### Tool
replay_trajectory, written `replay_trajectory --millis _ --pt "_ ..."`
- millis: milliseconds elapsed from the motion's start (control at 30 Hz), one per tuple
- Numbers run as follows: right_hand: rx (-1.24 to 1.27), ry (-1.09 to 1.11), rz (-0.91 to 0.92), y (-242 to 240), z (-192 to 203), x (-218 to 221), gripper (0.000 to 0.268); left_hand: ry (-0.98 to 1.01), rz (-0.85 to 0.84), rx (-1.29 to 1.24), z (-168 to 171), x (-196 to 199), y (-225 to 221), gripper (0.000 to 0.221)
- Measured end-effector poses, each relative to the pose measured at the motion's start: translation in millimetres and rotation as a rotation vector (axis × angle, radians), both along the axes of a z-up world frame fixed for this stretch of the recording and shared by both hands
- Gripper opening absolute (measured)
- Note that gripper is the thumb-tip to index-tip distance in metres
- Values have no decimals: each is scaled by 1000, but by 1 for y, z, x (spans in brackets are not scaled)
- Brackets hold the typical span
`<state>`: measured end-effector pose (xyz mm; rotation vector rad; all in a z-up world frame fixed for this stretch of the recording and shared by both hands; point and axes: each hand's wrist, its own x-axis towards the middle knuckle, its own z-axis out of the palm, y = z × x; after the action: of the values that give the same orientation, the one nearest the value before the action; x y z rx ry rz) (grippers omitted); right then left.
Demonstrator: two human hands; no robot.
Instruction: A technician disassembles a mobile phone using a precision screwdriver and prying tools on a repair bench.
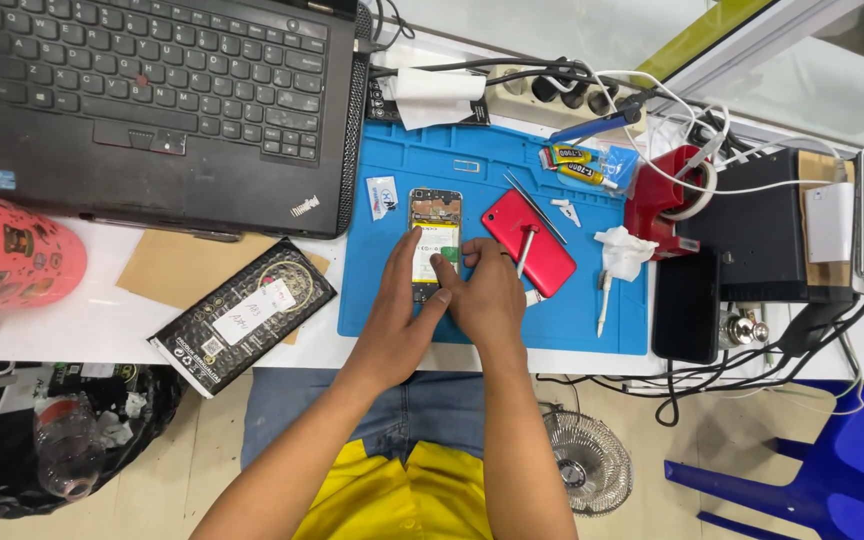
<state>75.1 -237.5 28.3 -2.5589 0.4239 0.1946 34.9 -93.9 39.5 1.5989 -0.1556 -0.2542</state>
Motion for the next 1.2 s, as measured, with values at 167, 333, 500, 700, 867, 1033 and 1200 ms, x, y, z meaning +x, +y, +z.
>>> replay_trajectory --millis 167,333,500,700,867,1033,1200 --pt "29 -12 -10 1 8 -1 42 11 12 -16 -5 -1 0 73" --pt "73 -31 -36 -2 11 -2 49 -5 9 -9 -6 0 -2 72" --pt "161 -57 -26 -5 0 3 46 -11 1 -25 -2 0 -1 71" --pt "277 -90 -19 -17 -27 8 48 -13 7 -36 -3 -1 2 70" --pt "358 -80 -22 -17 -29 8 49 5 3 -47 -3 -1 5 72" --pt "531 -139 -2 -9 -17 -1 55 8 20 -62 -8 -2 7 73" --pt "748 -228 16 -5 2 -8 41 -99 220 -270 -24 -7 4 66"
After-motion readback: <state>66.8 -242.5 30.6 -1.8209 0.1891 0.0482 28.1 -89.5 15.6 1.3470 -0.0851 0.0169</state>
